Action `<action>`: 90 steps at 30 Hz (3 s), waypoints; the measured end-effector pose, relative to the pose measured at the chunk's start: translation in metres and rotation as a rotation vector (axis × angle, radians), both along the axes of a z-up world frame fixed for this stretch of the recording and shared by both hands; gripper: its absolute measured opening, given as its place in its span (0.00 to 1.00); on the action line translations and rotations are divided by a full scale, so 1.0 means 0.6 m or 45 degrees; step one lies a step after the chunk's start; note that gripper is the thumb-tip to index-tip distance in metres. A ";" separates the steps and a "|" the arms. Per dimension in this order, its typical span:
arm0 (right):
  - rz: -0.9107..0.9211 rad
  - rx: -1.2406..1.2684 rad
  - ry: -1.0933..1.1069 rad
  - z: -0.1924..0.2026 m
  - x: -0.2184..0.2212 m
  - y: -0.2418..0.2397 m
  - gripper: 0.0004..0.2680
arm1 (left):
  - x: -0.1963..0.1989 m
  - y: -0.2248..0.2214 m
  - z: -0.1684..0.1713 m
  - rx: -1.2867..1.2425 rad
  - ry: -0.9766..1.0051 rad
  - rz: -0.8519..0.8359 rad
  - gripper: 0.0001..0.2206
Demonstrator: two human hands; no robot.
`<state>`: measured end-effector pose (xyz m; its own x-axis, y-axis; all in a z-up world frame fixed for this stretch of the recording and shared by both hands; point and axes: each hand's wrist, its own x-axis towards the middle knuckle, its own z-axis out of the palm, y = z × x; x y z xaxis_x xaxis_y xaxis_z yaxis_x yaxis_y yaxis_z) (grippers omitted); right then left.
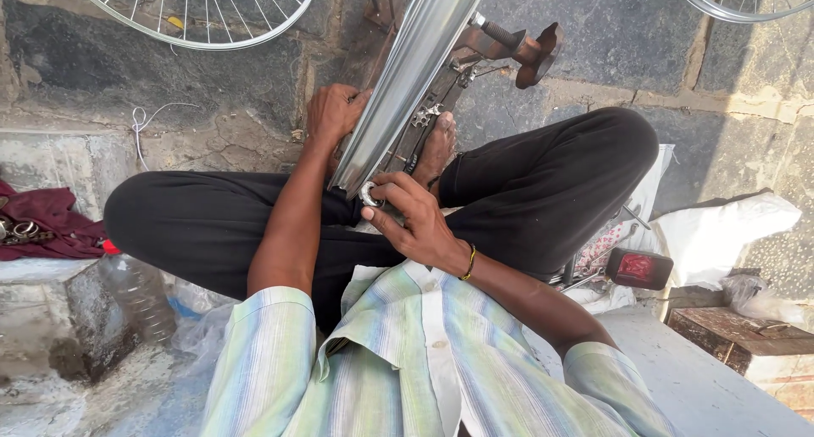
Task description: The person is repairing a bicycle wheel by tightening and adjusting the spokes using a small wrench while the wheel is mounted on a truing stand.
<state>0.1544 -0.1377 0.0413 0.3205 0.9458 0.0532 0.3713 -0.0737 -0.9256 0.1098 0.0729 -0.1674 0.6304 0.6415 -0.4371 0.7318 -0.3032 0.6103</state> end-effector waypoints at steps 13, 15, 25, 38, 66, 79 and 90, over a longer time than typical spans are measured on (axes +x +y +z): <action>0.048 0.177 -0.379 -0.030 -0.016 0.044 0.14 | -0.002 0.000 -0.018 0.006 -0.012 0.009 0.19; 0.035 0.241 -0.400 -0.037 -0.016 0.049 0.14 | -0.002 0.001 -0.018 0.016 -0.023 0.012 0.19; 0.007 0.345 -0.474 -0.082 -0.014 0.047 0.09 | 0.003 0.003 -0.002 -0.025 0.015 0.012 0.20; 0.004 -0.191 -0.289 -0.032 0.086 -0.004 0.09 | -0.143 -0.058 0.123 0.183 -0.597 -0.124 0.15; -0.079 0.650 -0.457 0.074 0.128 0.141 0.12 | -0.031 -0.105 0.487 -0.183 -1.435 0.450 0.13; -0.340 0.582 -0.101 0.110 0.147 0.120 0.08 | 0.009 -0.084 0.594 0.123 -1.235 0.202 0.13; -0.814 0.084 0.567 0.019 0.130 -0.023 0.06 | -0.084 -0.029 0.001 -0.813 -0.713 1.372 0.23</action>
